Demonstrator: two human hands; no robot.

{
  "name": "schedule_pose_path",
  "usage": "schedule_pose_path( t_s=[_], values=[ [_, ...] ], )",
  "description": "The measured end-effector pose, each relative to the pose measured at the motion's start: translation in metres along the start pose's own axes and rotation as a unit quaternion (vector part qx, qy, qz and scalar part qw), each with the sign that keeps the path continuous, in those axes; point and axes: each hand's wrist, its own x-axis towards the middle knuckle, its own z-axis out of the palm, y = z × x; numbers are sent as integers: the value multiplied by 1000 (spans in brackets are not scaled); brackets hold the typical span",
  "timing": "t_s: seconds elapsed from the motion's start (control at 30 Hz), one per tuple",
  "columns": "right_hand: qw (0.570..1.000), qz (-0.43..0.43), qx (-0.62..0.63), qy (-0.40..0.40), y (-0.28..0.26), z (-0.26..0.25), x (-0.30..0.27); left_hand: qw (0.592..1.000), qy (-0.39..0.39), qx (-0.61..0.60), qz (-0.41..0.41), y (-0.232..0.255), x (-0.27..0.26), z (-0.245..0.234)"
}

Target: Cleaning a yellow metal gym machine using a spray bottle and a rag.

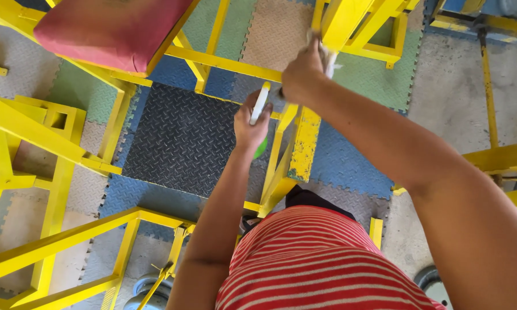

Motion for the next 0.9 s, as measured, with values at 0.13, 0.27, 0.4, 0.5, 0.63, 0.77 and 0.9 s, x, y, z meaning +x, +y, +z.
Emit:
schedule_pose_path(
  t_s=[0.13,0.27,0.4,0.5,0.63,0.77,0.9],
  values=[
    [976,-122,52,-173,-58,-38,-68,1000,2,-16,21,4,-8,-14],
    [959,-232,67,-149,-107,-21,-111,999,-15,11,43,-3,-12,-20],
    [974,-182,88,-105,-80,-6,-85,997,-52,-12,53,-1,-22,-25],
    [990,-105,83,-52,-29,-3,-38,995,-65,-24,74,7,-20,-27],
    [999,19,32,25,-3,13,-2,992,-89,-88,32,7,-33,-28],
    [999,-16,16,-48,-60,12,-32,993,-46,-85,62,-7,-35,-26],
    [986,-118,-5,-116,-119,0,-94,988,-35,-130,77,5,-35,-34]
  ],
)
